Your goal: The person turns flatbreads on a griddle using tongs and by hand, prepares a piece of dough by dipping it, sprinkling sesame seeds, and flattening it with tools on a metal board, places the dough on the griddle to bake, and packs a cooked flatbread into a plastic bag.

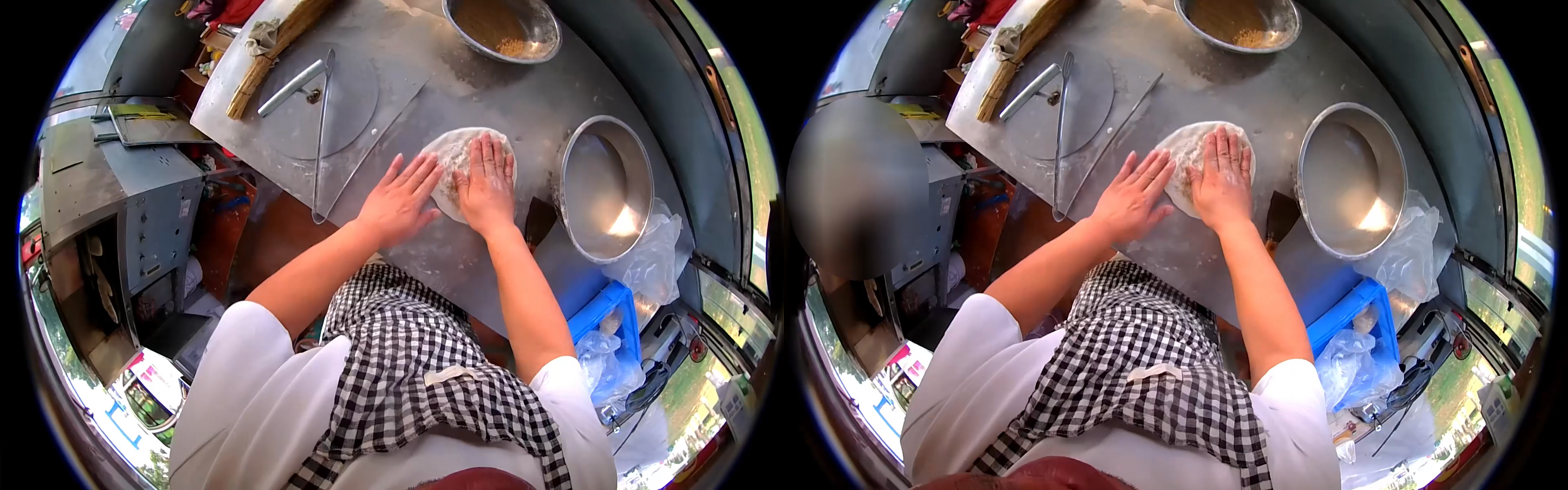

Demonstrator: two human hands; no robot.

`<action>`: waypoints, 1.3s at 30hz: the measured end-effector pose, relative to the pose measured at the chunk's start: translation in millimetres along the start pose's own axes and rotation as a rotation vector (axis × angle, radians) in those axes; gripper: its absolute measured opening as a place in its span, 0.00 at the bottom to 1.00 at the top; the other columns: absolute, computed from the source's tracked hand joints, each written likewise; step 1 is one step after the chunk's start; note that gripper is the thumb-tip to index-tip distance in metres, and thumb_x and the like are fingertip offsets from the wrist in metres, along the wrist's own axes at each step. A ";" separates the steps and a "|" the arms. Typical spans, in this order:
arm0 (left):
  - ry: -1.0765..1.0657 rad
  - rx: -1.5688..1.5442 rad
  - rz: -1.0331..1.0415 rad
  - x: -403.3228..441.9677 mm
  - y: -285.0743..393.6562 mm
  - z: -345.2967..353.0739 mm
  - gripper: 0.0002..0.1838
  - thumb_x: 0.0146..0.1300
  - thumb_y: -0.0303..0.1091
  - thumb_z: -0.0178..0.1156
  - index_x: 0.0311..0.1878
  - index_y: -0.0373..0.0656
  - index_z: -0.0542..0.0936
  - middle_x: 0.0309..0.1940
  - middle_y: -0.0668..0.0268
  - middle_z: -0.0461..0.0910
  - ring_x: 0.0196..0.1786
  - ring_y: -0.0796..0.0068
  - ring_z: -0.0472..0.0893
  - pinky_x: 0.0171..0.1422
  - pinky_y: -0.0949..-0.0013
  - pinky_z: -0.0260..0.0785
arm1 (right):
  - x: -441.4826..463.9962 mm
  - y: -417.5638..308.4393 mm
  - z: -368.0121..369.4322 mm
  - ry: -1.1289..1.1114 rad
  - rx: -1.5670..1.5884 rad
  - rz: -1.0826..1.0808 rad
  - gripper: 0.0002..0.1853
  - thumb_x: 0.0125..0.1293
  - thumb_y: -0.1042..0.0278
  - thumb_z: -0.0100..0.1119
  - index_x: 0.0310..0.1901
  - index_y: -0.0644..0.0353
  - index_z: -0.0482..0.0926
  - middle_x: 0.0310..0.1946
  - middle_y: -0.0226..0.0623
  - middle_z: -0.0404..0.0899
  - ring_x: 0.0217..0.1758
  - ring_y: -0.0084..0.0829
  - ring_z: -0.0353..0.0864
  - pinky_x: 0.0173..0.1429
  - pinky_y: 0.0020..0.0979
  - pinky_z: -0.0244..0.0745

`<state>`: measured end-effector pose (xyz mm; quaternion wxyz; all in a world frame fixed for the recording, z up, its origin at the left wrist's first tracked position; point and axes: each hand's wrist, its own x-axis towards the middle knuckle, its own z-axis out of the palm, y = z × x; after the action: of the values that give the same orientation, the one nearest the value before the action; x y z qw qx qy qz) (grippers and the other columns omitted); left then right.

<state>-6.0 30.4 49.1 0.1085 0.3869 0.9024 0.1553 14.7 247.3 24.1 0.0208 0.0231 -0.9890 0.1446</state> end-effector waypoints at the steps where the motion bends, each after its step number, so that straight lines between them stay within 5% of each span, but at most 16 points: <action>1: 0.049 -0.072 -0.019 -8.3 0.0 -10.9 0.42 0.70 0.49 0.62 0.81 0.41 0.61 0.83 0.55 0.56 0.86 0.58 0.54 0.89 0.48 0.40 | 10.0 -2.5 -6.4 0.019 0.022 0.012 0.39 0.78 0.46 0.50 0.81 0.63 0.56 0.84 0.47 0.50 0.88 0.48 0.46 0.88 0.53 0.37; 7: 0.636 -0.016 -0.195 -27.3 -62.9 -75.2 0.32 0.65 0.32 0.67 0.72 0.40 0.73 0.75 0.53 0.71 0.78 0.51 0.68 0.83 0.50 0.56 | 15.9 -10.8 9.3 -0.049 -0.005 -0.010 0.39 0.78 0.46 0.50 0.80 0.65 0.58 0.84 0.49 0.52 0.87 0.49 0.48 0.88 0.54 0.37; 10: 0.824 0.202 -0.351 -21.8 -122.3 -99.8 0.31 0.65 0.31 0.68 0.71 0.39 0.74 0.70 0.52 0.75 0.71 0.52 0.73 0.77 0.55 0.64 | 16.2 -34.8 -10.3 0.109 0.110 -0.026 0.35 0.77 0.52 0.55 0.77 0.68 0.63 0.81 0.49 0.58 0.85 0.51 0.53 0.87 0.52 0.43; 13: 0.733 0.137 -0.476 -12.8 -163.8 -116.5 0.30 0.64 0.33 0.70 0.69 0.37 0.75 0.65 0.51 0.79 0.68 0.52 0.77 0.74 0.57 0.68 | 15.3 -44.5 -9.4 0.247 0.317 0.008 0.32 0.74 0.57 0.59 0.72 0.68 0.69 0.69 0.50 0.75 0.74 0.51 0.72 0.78 0.50 0.63; 16: 0.640 0.103 -0.485 -7.3 -182.4 -125.6 0.29 0.63 0.38 0.70 0.66 0.42 0.79 0.59 0.56 0.83 0.60 0.53 0.83 0.64 0.57 0.76 | 18.8 -56.5 -13.4 -0.029 0.899 0.334 0.28 0.73 0.59 0.61 0.69 0.64 0.72 0.53 0.49 0.85 0.56 0.49 0.84 0.63 0.48 0.77; 19: 0.536 0.062 -0.516 -2.2 -181.5 -139.1 0.25 0.64 0.38 0.69 0.64 0.45 0.80 0.57 0.56 0.83 0.59 0.52 0.83 0.63 0.55 0.76 | 33.8 -91.9 -27.8 -0.152 0.785 0.285 0.25 0.73 0.57 0.62 0.67 0.59 0.75 0.43 0.47 0.86 0.47 0.49 0.86 0.54 0.49 0.79; 22: 0.279 -0.014 -0.614 2.1 -183.9 -142.1 0.19 0.67 0.38 0.66 0.58 0.44 0.81 0.53 0.54 0.83 0.56 0.49 0.83 0.60 0.53 0.75 | 50.9 -130.6 -29.2 -0.368 0.674 0.127 0.21 0.72 0.56 0.62 0.60 0.59 0.79 0.42 0.48 0.86 0.48 0.52 0.86 0.54 0.48 0.79; 29: 0.491 0.025 -0.404 -22.3 -189.3 -146.7 0.12 0.71 0.37 0.63 0.51 0.41 0.79 0.45 0.55 0.82 0.50 0.48 0.82 0.55 0.52 0.74 | 101.3 -119.9 10.5 -0.178 0.486 0.065 0.12 0.71 0.59 0.59 0.42 0.60 0.81 0.41 0.51 0.86 0.49 0.55 0.84 0.55 0.51 0.79; 35: 0.491 0.114 -0.452 -95.7 -170.8 -190.3 0.13 0.72 0.34 0.62 0.54 0.37 0.78 0.48 0.52 0.81 0.52 0.44 0.81 0.56 0.54 0.74 | 186.9 -103.0 4.5 -0.200 0.460 0.134 0.12 0.71 0.62 0.58 0.47 0.61 0.84 0.47 0.53 0.86 0.56 0.55 0.84 0.60 0.50 0.79; 39: 0.473 0.103 -0.562 -145.1 -153.6 -198.3 0.14 0.75 0.33 0.59 0.56 0.33 0.78 0.51 0.48 0.81 0.55 0.43 0.80 0.61 0.54 0.72 | 166.4 -99.7 -7.7 0.074 0.496 0.141 0.17 0.72 0.60 0.58 0.56 0.60 0.82 0.59 0.52 0.82 0.59 0.56 0.83 0.61 0.51 0.79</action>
<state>-72.5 -214.9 188.2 -0.0845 0.0823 0.9803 0.1587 -145.9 147.5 67.8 0.0404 -0.0465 -0.9212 0.3843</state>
